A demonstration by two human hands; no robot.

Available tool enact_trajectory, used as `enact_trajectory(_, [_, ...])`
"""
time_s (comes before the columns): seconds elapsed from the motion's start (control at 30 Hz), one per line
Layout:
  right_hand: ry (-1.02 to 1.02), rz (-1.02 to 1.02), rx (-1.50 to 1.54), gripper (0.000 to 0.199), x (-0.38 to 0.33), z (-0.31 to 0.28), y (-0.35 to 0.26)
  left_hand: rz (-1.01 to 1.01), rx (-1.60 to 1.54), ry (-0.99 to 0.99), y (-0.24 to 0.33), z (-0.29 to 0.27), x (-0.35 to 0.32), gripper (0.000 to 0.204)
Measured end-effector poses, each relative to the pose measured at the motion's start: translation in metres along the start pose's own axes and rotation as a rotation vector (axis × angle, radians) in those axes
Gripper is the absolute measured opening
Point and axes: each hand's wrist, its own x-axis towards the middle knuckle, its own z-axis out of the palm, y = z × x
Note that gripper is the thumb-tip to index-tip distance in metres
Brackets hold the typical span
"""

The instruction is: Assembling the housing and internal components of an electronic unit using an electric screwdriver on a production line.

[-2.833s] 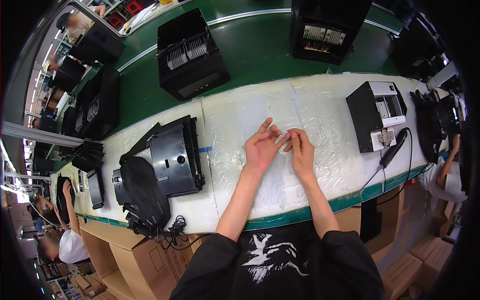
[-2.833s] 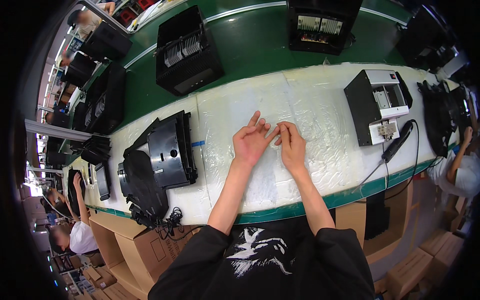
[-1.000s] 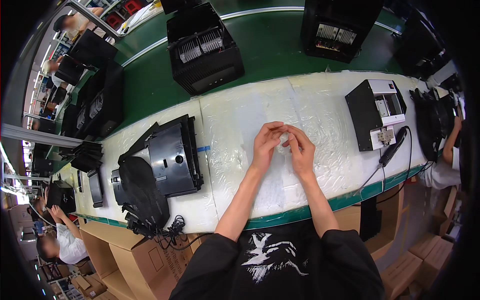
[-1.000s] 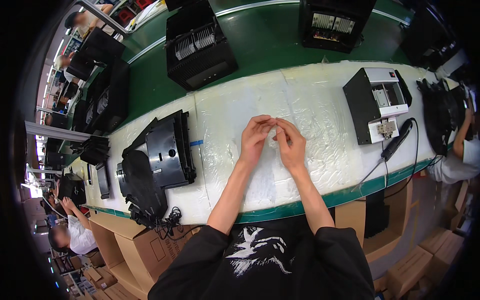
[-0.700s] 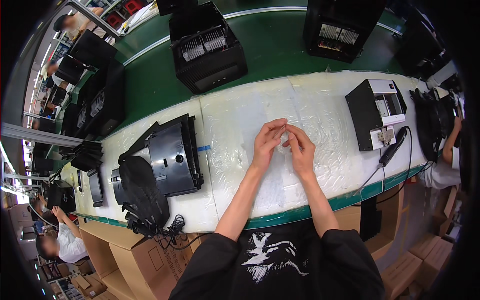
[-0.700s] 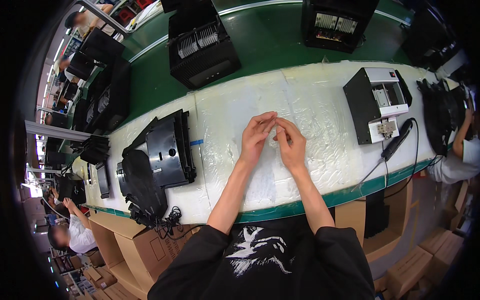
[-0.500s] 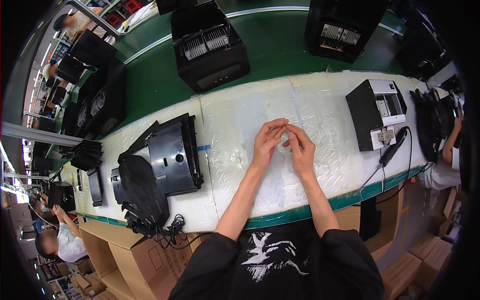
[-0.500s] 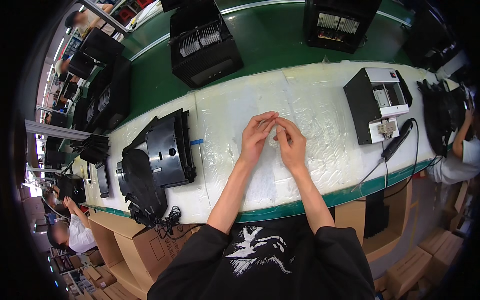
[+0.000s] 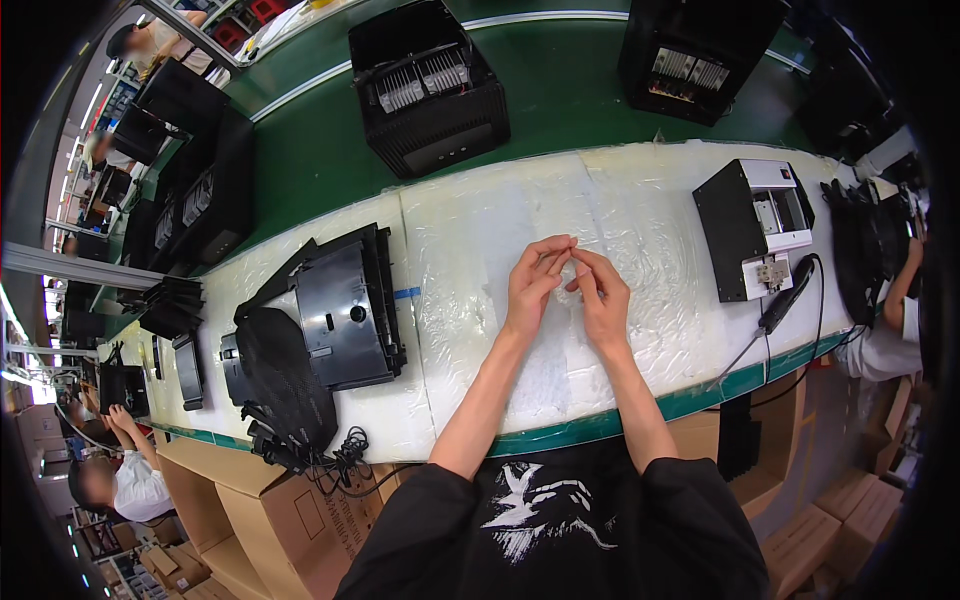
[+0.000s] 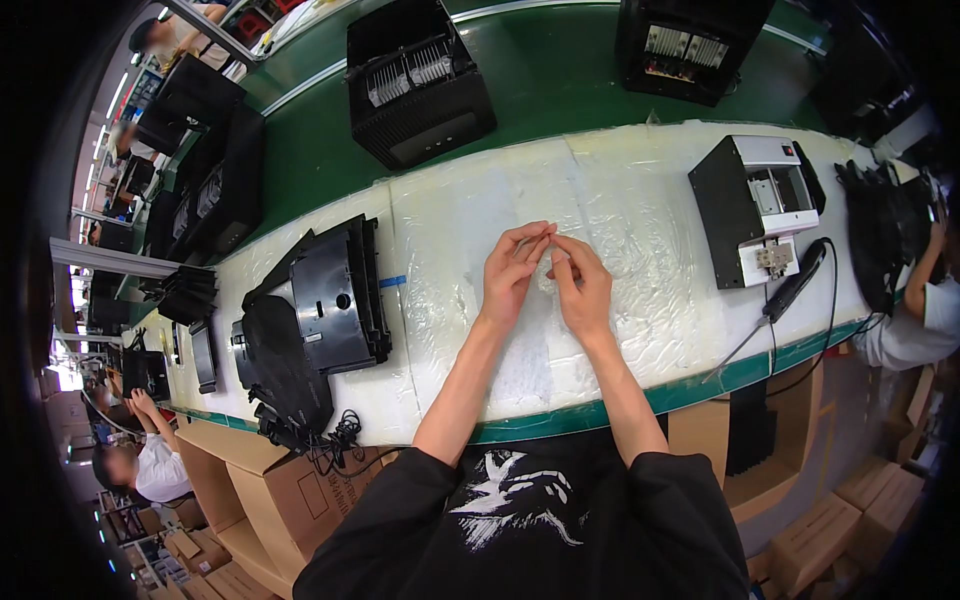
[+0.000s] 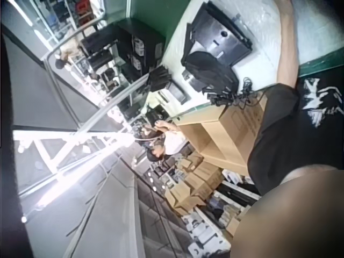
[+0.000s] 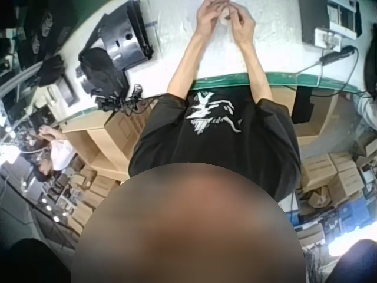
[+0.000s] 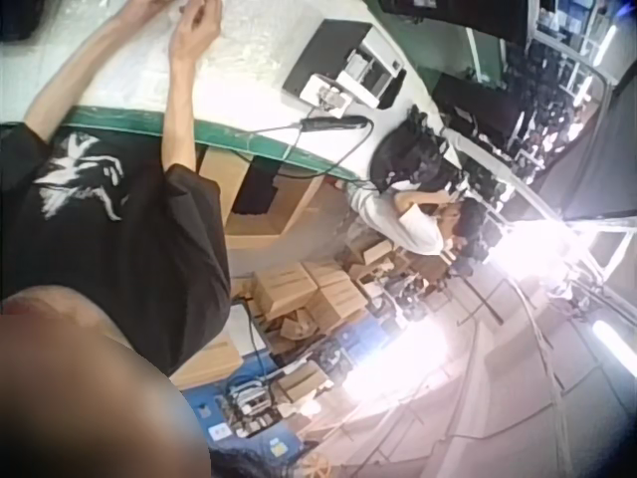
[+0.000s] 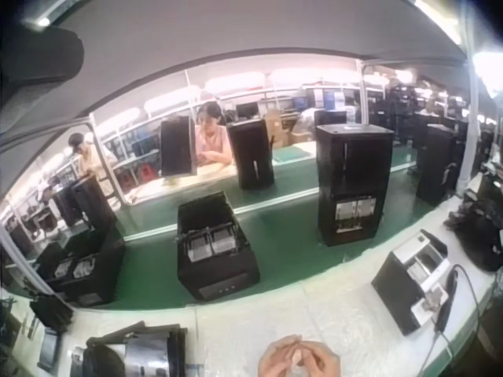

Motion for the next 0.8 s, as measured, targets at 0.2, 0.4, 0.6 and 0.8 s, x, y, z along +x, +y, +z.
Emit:
enact_trajectory(0.2, [-0.003, 0.007, -0.002, 0.023, 0.0000, 0.0009, -0.0018, 0.017, -0.002, 0.008, -0.0009, -0.0009, -0.0004, 0.049])
enact_trajectory(0.4, [-0.017, 0.006, 0.001, 0.024, -0.0007, 0.0013, -0.0009, 0.036, 0.005, 0.012, -0.0009, -0.0014, -0.0007, 0.049])
enact_trajectory(0.6, [-0.030, -0.009, -0.013, 0.025, -0.0004, 0.0006, -0.0006, 0.036, 0.010, 0.024, -0.0001, -0.0010, -0.0011, 0.048])
enact_trajectory(0.8, [-0.035, -0.007, -0.021, 0.025, -0.0003, 0.0001, -0.0013, 0.038, 0.005, 0.028, -0.0006, -0.0017, -0.0010, 0.048])
